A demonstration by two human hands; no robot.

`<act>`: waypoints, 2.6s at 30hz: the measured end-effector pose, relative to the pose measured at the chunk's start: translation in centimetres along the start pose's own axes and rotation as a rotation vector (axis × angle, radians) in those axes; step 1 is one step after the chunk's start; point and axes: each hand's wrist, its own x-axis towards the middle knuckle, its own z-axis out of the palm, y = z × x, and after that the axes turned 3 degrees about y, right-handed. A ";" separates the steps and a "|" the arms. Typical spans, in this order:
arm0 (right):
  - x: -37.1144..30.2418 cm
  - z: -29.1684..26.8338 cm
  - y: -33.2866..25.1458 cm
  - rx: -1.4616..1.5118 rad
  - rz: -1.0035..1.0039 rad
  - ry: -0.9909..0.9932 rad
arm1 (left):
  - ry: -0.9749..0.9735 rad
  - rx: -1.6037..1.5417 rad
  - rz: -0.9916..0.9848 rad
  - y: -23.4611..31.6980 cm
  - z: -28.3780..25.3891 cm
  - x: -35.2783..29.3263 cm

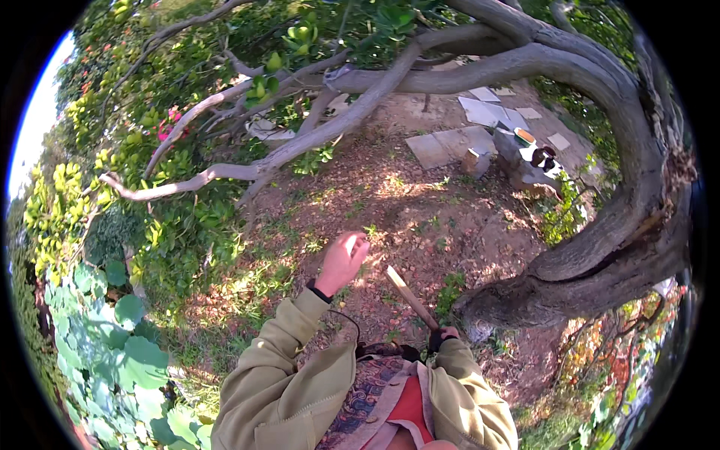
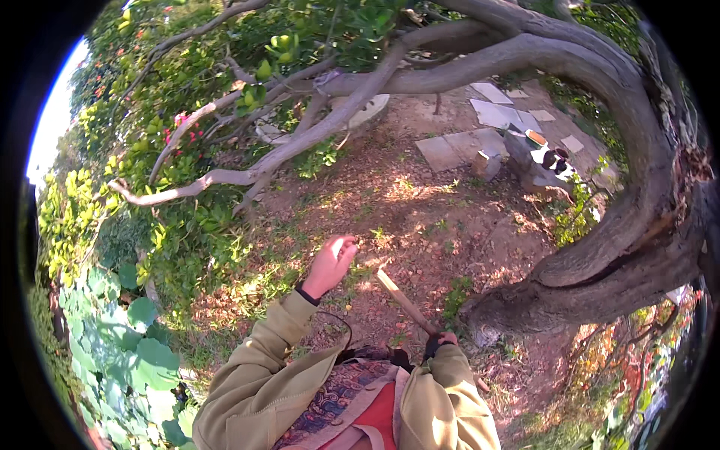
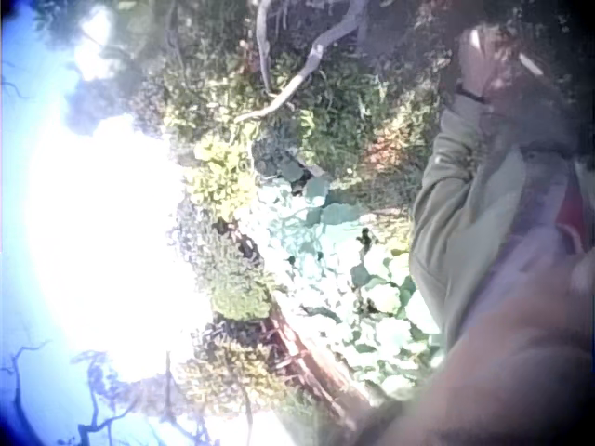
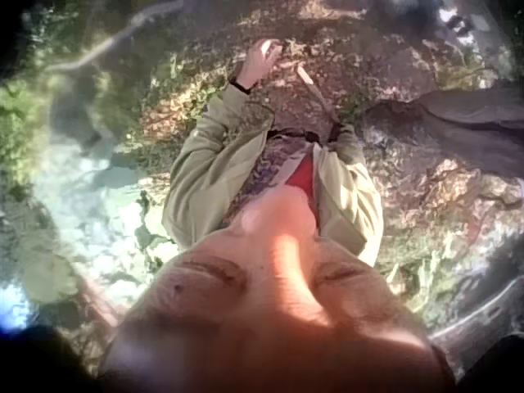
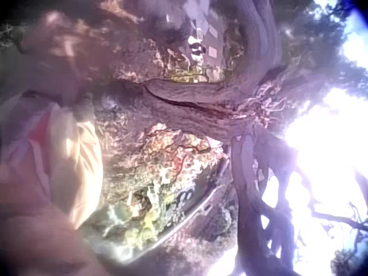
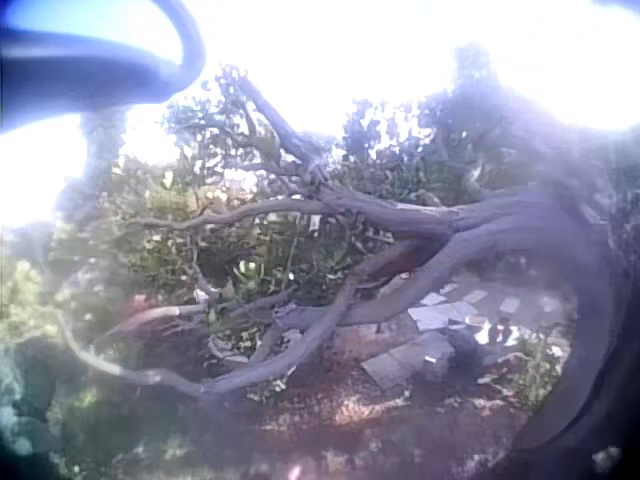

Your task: The person uses a long wooden stick to knock fruit from a tree and then reaches up to pick fruit directly from the branches. The person holds the stick with both hands to strike the branches and uses one hand to grasp and remove fruit.

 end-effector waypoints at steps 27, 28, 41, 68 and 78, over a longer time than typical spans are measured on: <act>-1.1 -5.7 9.0 0.921 -0.071 0.018 | 0.803 0.805 0.292 1.6 -8.5 14.9; -0.7 -4.5 8.0 1.155 0.031 -0.113 | 0.784 0.806 0.291 1.7 -8.5 14.7; -2.0 -13.7 -8.3 0.512 0.057 -0.058 | 0.771 0.808 0.292 0.7 -10.1 12.9; -6.3 -8.2 -12.2 0.141 -0.015 0.002 | 0.751 0.828 0.310 -0.2 -9.6 13.8; -4.3 -1.2 -3.0 0.642 -0.077 -0.012 | 0.810 1.097 0.383 -0.7 -10.0 13.8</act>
